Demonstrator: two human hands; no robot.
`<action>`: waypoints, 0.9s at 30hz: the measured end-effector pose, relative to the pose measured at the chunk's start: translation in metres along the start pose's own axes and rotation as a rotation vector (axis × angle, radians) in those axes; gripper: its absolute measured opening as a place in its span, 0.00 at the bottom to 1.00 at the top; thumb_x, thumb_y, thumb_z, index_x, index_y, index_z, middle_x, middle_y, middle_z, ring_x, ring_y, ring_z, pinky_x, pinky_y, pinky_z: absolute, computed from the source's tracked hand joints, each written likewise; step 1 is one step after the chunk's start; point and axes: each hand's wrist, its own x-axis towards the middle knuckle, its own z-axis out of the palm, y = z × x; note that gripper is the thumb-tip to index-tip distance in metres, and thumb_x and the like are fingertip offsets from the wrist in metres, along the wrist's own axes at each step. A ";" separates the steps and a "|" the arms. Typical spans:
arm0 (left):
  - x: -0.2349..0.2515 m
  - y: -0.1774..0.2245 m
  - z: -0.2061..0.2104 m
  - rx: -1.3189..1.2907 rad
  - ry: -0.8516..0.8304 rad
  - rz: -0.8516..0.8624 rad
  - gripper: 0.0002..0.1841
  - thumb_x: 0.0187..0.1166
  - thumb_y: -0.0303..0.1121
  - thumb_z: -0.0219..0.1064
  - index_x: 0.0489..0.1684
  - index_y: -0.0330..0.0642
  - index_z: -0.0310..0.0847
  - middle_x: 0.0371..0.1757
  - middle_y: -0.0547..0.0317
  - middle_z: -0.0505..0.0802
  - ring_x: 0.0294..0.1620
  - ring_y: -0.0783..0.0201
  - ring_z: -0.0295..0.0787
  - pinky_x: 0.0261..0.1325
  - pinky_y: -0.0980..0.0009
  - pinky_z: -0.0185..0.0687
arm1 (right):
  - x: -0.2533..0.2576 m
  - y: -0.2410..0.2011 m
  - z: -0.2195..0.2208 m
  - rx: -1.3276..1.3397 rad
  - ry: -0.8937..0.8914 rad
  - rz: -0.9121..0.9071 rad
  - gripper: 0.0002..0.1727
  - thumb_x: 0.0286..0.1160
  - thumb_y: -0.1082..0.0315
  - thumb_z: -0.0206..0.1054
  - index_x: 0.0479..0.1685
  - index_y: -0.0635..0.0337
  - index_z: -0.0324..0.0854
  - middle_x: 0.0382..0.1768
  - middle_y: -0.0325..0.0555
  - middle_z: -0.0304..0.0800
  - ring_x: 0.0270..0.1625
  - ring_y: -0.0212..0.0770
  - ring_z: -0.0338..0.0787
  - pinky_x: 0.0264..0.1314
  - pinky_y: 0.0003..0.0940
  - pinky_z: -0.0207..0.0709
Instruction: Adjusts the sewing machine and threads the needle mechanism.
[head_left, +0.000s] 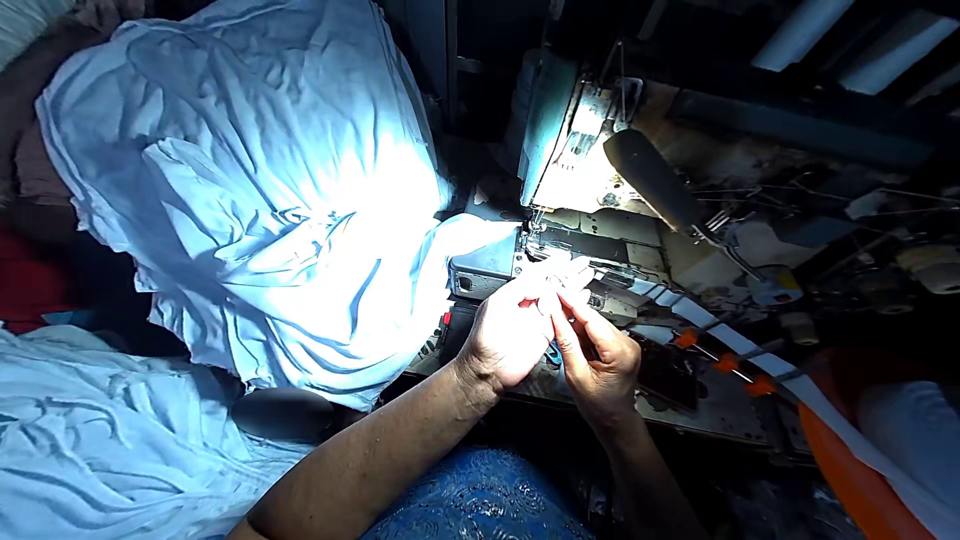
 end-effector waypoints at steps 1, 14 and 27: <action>0.000 0.000 0.001 -0.026 0.017 -0.006 0.21 0.89 0.27 0.38 0.63 0.34 0.78 0.56 0.44 0.92 0.60 0.56 0.91 0.66 0.66 0.85 | -0.001 0.001 0.001 0.008 -0.001 -0.001 0.12 0.74 0.76 0.67 0.46 0.78 0.90 0.36 0.52 0.95 0.37 0.22 0.91 0.48 0.14 0.83; 0.002 -0.003 -0.008 -0.009 -0.021 0.044 0.22 0.92 0.31 0.37 0.69 0.32 0.75 0.64 0.44 0.90 0.66 0.57 0.88 0.68 0.67 0.82 | -0.001 0.003 0.001 -0.046 -0.020 0.047 0.15 0.77 0.74 0.64 0.53 0.78 0.87 0.34 0.48 0.93 0.32 0.19 0.85 0.42 0.11 0.79; 0.000 -0.006 -0.009 -0.008 -0.056 0.069 0.20 0.91 0.26 0.39 0.61 0.33 0.79 0.53 0.49 0.91 0.57 0.63 0.89 0.63 0.71 0.84 | 0.019 0.008 0.001 -0.010 0.015 0.143 0.14 0.62 0.73 0.76 0.47 0.68 0.88 0.21 0.30 0.81 0.22 0.14 0.73 0.26 0.09 0.69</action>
